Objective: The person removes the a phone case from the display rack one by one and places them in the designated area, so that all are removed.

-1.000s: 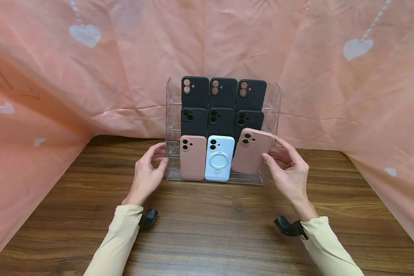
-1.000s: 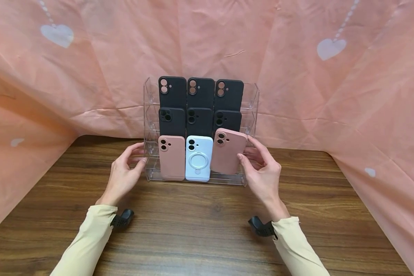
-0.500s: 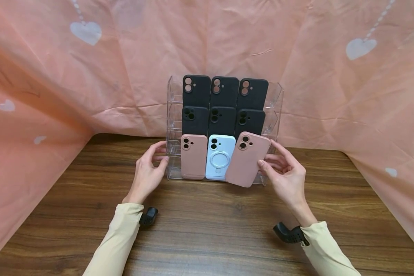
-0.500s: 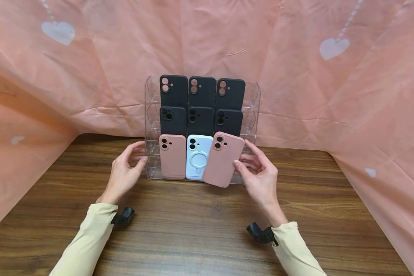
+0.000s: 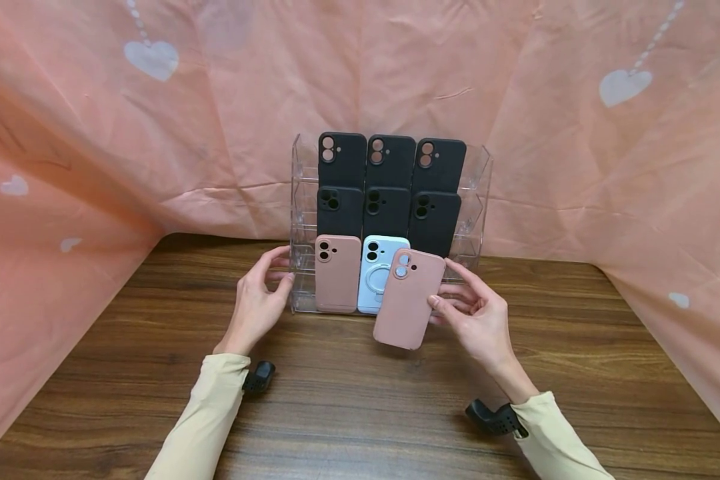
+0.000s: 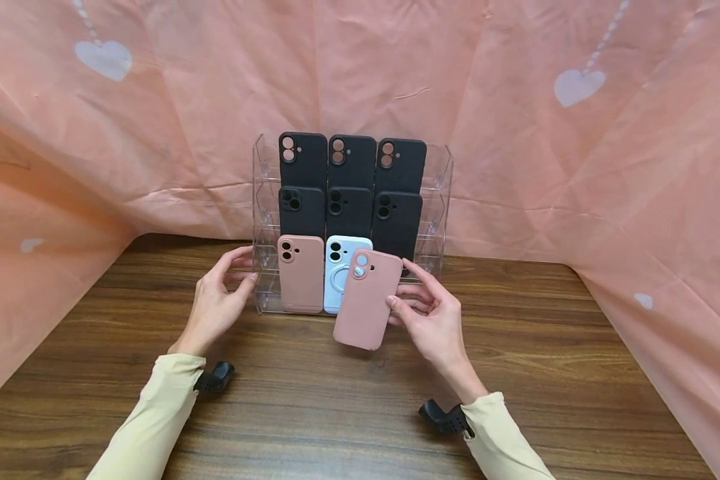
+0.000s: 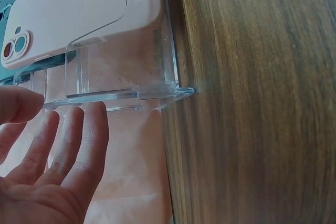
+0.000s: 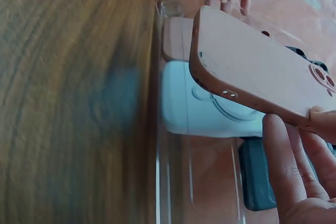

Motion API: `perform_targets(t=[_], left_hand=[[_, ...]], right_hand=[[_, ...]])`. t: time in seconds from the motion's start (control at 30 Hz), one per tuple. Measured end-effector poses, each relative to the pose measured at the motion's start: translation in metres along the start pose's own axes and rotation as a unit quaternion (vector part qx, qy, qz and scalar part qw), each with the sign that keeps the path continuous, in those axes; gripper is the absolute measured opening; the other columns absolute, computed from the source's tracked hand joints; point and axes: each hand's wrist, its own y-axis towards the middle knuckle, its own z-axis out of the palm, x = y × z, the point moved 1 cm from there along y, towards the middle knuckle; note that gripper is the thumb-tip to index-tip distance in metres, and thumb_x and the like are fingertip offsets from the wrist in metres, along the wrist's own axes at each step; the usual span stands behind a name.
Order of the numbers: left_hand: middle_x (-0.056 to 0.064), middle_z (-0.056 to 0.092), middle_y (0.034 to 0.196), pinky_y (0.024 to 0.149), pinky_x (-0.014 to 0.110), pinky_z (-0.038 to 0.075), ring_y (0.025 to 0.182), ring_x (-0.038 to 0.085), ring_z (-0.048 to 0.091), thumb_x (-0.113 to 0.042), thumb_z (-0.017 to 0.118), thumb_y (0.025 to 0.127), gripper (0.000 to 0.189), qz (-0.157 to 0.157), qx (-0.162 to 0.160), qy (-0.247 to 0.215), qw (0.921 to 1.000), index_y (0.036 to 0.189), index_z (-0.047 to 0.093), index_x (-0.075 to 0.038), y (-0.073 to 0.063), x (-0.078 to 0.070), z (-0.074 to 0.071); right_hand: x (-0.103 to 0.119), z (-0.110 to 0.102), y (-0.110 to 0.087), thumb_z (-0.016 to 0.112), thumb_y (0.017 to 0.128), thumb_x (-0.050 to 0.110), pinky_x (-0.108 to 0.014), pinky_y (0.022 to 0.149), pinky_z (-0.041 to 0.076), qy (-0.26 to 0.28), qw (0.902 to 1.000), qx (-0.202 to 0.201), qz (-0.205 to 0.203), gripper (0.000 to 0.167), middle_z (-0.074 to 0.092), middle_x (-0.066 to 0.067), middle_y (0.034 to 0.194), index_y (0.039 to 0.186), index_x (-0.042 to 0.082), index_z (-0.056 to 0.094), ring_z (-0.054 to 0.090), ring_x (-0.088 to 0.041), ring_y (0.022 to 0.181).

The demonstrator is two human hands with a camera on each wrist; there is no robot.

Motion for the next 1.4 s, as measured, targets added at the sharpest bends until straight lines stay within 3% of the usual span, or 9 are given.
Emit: perform_targets(t=[0.57,0.87,1.07,1.4], left_hand=[[0.013,0.071,0.119,0.089,0.054,0.057,0.103,0.030,0.075,-0.006,0.065,0.096,0.043,-0.006,0.004,-0.004,1.0000,0.137,0.061,-0.018,-0.002,-0.001,0.000],[0.014,0.071,0.120,0.092,0.054,0.056,0.103,0.031,0.075,-0.006,0.064,0.095,0.044,-0.002,0.002,0.001,1.0000,0.137,0.060,-0.018,-0.001,-0.001,-0.001],[0.013,0.071,0.120,0.090,0.053,0.057,0.103,0.030,0.075,-0.007,0.065,0.095,0.044,-0.003,0.003,-0.002,1.0000,0.137,0.060,-0.019,-0.001,-0.001,-0.001],[0.013,0.071,0.119,0.090,0.053,0.057,0.104,0.031,0.074,-0.006,0.065,0.095,0.044,-0.004,0.007,-0.004,1.0000,0.137,0.060,-0.019,0.000,-0.001,-0.001]], right_hand=[[-0.008,0.021,-0.011,0.074,0.087,-0.007,-0.043,0.070,0.063,-0.009,0.9951,0.052,0.084,0.070,0.076,0.008,0.097,0.150,0.013,0.051,0.077,-0.009,0.084],[-0.014,0.030,-0.015,0.074,0.088,-0.006,-0.043,0.068,0.063,-0.009,0.9915,0.079,0.103,0.067,0.075,-0.014,0.104,0.149,0.013,0.052,0.077,-0.011,0.083],[-0.018,0.038,-0.017,0.074,0.088,-0.006,-0.043,0.068,0.063,-0.002,0.9883,0.094,0.120,0.067,0.074,-0.015,0.104,0.149,0.011,0.051,0.076,-0.010,0.084],[-0.021,0.052,-0.018,0.073,0.088,-0.006,-0.042,0.068,0.064,0.008,0.9822,0.124,0.141,0.066,0.070,-0.030,0.109,0.149,0.008,0.051,0.075,-0.011,0.083]])
